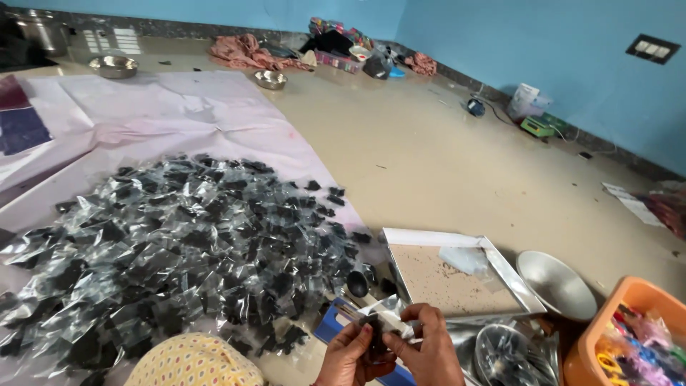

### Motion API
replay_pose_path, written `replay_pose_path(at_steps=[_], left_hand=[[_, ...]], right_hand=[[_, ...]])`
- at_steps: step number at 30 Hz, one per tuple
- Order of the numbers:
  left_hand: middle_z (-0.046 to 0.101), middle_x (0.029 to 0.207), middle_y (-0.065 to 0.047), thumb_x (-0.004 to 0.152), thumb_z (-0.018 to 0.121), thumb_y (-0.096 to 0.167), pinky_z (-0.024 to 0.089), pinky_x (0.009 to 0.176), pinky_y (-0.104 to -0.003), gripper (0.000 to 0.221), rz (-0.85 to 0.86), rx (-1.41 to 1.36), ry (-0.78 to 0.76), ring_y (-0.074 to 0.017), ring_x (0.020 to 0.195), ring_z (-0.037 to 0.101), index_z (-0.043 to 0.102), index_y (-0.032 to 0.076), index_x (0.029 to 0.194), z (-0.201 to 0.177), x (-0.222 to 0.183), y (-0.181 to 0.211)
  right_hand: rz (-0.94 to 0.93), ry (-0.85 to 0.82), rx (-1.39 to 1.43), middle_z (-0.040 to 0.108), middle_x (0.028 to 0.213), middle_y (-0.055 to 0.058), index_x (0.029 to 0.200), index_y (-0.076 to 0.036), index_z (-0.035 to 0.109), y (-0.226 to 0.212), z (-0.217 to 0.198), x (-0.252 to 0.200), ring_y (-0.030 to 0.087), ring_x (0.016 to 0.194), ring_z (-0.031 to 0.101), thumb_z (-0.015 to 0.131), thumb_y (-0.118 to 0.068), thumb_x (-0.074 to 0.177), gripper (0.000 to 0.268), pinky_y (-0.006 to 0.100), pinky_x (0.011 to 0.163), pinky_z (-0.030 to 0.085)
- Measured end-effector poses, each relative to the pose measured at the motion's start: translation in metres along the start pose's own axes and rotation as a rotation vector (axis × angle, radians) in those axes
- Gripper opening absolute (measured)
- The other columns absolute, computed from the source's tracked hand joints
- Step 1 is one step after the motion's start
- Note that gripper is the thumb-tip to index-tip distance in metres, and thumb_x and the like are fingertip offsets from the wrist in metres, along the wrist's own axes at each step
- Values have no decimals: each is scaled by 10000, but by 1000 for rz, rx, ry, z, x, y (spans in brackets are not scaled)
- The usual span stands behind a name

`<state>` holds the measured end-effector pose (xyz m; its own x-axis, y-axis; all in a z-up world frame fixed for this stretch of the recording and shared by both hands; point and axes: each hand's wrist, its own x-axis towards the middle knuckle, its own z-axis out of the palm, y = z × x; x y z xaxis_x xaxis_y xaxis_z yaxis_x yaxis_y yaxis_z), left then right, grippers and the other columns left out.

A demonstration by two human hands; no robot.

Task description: Sealing small plastic bags containing black items using a manual heat sealer.

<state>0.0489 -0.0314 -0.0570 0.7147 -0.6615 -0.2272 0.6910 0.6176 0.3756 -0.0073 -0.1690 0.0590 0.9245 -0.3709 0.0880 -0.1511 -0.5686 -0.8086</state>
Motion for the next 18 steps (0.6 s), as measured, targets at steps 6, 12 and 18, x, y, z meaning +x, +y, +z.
replay_pose_path(at_steps=[6,12,18], left_hand=[[744,940,-124,935,705,224,645,676,-477,316,102,-109,-72,-301,791,756,659,54,1197,-6,11,-13],[747,933,-160,895,704,182,661,702,-514,313,120,-196,13,-334,815,765,660,10,1153,3,7,-7],[739,940,-157,913,706,153,662,701,-506,279,167,-190,14,-318,824,758,659,1,1143,-2,11,-9]], right_hand=[[-476,-122,-171,627,1091,74,921,-77,820,49,3,30,251,1182,579,934,-137,774,195,390,929,515],[37,-102,-24,551,1213,74,1001,-131,723,19,-9,30,270,1072,650,896,-150,734,319,446,847,607],[-254,-333,-133,542,1140,89,903,-96,833,23,-10,37,235,1126,613,856,-174,790,139,394,991,520]])
